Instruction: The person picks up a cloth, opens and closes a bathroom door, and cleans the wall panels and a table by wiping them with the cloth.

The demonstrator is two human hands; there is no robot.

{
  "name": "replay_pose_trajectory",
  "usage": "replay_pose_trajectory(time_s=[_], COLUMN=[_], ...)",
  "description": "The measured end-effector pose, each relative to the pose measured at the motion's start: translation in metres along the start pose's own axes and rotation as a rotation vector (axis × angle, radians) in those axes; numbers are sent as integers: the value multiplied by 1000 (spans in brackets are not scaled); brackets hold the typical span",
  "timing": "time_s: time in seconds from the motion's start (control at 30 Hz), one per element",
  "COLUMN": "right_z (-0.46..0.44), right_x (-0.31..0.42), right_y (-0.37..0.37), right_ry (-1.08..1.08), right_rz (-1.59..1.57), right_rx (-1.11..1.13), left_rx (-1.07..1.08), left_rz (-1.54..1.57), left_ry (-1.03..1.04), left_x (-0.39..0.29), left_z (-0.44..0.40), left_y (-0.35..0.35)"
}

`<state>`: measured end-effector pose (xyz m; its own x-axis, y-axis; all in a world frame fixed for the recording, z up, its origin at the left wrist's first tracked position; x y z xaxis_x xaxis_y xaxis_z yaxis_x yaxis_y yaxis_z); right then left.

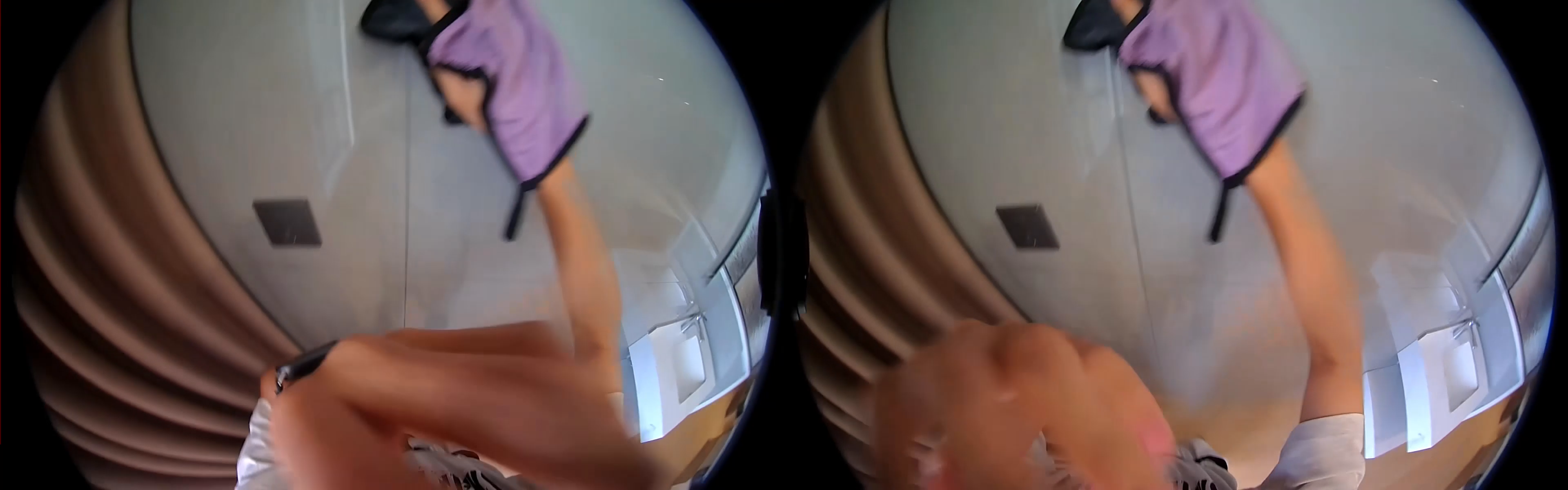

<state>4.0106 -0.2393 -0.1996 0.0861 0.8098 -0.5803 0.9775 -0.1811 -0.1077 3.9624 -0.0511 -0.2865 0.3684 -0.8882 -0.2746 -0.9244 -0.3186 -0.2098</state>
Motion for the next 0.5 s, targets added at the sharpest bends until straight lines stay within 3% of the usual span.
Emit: replay_pose_trajectory(time_s=[0.1, 0.17, 0.23, 0.5], right_z=[10, 23, 36, 98], right_x=[5, 7, 13, 19], right_y=[9, 14, 13, -1], right_ry=[-109, 85, 139, 187], right_rz=[44, -170, -192, -212], right_rx=[-194, 62, 203, 267], left_rx=[-84, -104, -113, -150], left_rz=[-28, -31, -31, -2], left_ry=[26, 35, 38, 53], left_x=[-2, 2, 6, 17], left_z=[7, 8, 11, 29], left_y=[-5, -11, -15, -23])
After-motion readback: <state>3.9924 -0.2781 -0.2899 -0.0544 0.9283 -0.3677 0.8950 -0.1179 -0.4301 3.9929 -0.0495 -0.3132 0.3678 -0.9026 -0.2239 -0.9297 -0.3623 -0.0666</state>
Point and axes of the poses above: each hand's wrist, its own z-axis away from the middle knuckle, its own y-axis out of the palm, x = y × z, the point moved 2 cm from there along -z, towards the middle knuckle, and after that the axes turned 5 degrees about -y, right-handed, at the moved point
